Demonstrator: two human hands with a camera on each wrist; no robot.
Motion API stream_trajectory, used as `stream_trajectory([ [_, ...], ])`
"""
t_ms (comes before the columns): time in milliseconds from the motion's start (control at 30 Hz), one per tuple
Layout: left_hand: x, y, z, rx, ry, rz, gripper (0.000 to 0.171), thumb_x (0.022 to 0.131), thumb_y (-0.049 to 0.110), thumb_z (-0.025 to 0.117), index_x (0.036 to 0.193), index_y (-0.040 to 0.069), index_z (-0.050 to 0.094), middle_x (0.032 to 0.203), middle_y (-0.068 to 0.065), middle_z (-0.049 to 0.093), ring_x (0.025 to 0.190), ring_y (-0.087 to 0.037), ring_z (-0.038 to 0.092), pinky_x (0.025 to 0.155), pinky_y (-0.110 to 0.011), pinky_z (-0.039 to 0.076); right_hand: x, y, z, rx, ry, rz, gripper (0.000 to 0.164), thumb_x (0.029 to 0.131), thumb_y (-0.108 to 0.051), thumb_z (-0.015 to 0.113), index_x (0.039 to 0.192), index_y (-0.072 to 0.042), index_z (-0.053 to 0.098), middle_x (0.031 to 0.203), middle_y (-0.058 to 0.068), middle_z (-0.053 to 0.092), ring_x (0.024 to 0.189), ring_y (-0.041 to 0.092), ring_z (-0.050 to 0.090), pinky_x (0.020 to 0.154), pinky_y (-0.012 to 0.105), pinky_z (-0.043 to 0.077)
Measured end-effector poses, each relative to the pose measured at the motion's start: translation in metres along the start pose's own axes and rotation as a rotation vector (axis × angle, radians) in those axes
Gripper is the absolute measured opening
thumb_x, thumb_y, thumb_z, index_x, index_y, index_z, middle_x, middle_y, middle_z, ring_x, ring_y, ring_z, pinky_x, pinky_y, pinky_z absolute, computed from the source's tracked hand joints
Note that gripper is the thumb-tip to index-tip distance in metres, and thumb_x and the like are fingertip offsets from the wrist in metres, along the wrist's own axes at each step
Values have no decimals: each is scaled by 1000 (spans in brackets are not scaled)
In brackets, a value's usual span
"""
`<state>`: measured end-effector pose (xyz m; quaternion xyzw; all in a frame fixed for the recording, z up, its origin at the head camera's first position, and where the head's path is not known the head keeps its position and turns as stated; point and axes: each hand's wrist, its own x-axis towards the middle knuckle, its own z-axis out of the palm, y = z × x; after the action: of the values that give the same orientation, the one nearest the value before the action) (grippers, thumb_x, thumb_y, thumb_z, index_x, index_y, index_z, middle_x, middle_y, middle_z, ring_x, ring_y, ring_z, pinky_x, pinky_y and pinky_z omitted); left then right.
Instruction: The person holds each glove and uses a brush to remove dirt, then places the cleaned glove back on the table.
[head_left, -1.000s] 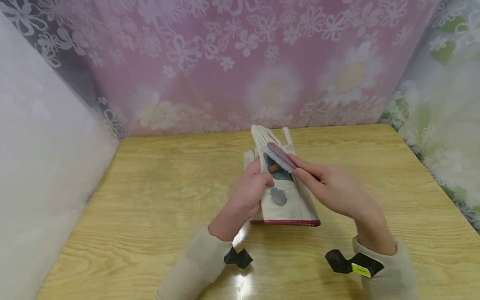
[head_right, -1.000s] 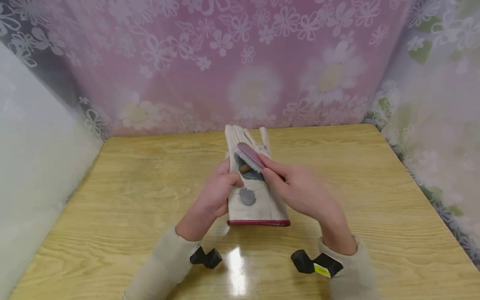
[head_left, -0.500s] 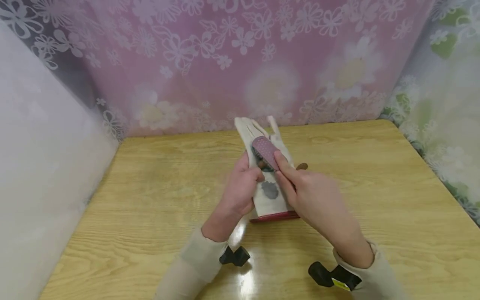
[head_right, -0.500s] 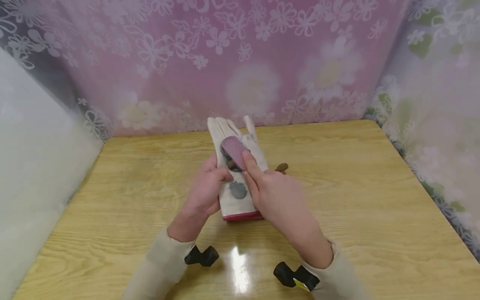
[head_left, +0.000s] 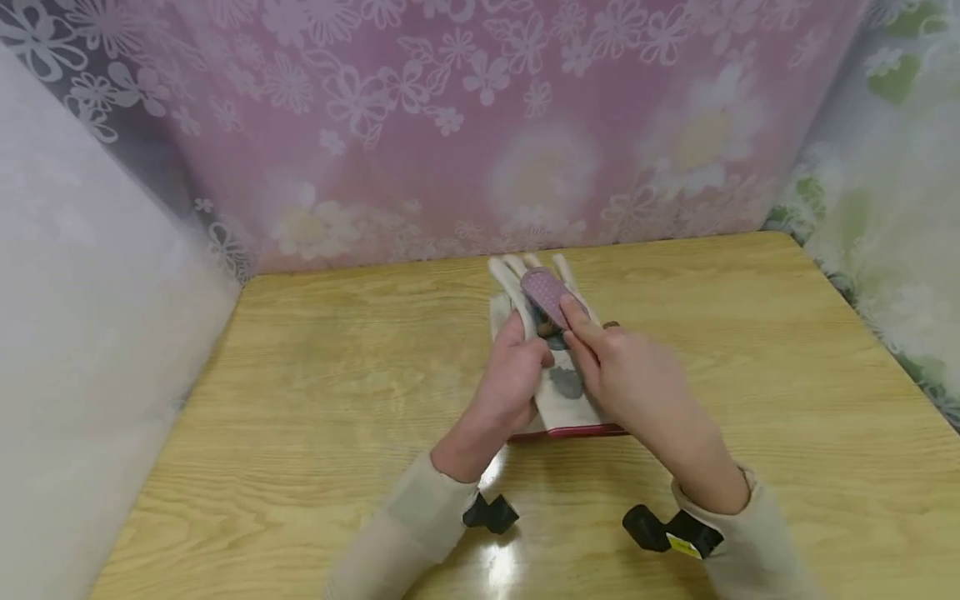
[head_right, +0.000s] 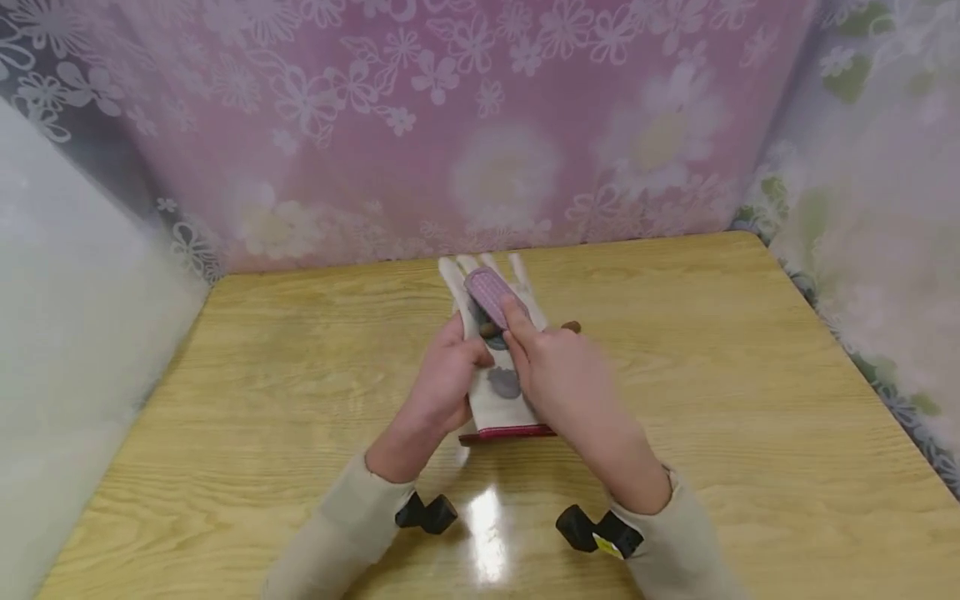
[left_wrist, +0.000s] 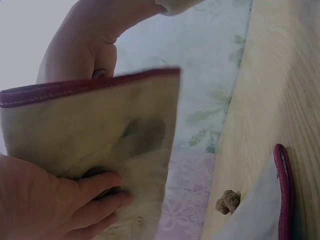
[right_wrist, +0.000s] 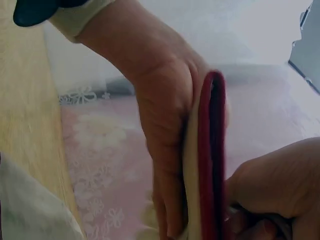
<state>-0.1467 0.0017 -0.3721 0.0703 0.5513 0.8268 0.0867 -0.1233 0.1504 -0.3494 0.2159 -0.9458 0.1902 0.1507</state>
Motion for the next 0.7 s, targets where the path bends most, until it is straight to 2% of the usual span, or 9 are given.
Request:
stream_trajectory([
  [100, 4, -7, 0, -49, 3, -45, 75, 75, -14, 29, 148, 0, 30, 143, -20, 45, 123, -32, 51, 98, -45, 49, 4, 14, -2, 80, -82, 37, 45, 101, -24, 57, 145, -14, 52, 66, 11, 55, 49, 19, 40, 45, 34, 35],
  [200, 11, -13, -4, -104, 26, -50, 77, 76, -14, 27, 152, 0, 24, 149, -21, 39, 133, -37, 42, 106, -52, 41, 1, 28, -10, 172, -204, 61, 47, 102, -28, 55, 148, -19, 48, 61, 3, 45, 47, 14, 33, 46, 28, 32],
  [300, 15, -17, -8, -153, 43, -58, 79, 76, -15, 26, 153, 0, 17, 152, -21, 33, 138, -41, 34, 110, -57, 35, -2, 39, -20, 215, -281, 65, 47, 102, -33, 55, 148, -21, 48, 62, -1, 44, 45, 10, 30, 45, 26, 31],
  [533, 22, -21, -7, -210, 89, -89, 83, 76, -14, 26, 155, 3, 14, 155, -20, 30, 139, -42, 32, 111, -58, 32, -6, 56, -35, 211, -311, 91, 48, 101, -37, 55, 146, -20, 51, 61, -2, 41, 44, 9, 26, 44, 27, 30],
  [700, 26, -22, -10, -238, 112, -91, 82, 74, -15, 25, 154, -1, 15, 154, -23, 29, 140, -40, 30, 113, -55, 30, -5, 59, -39, 175, -343, 120, 50, 102, -39, 52, 147, -18, 48, 61, -2, 39, 44, 11, 28, 45, 29, 30],
])
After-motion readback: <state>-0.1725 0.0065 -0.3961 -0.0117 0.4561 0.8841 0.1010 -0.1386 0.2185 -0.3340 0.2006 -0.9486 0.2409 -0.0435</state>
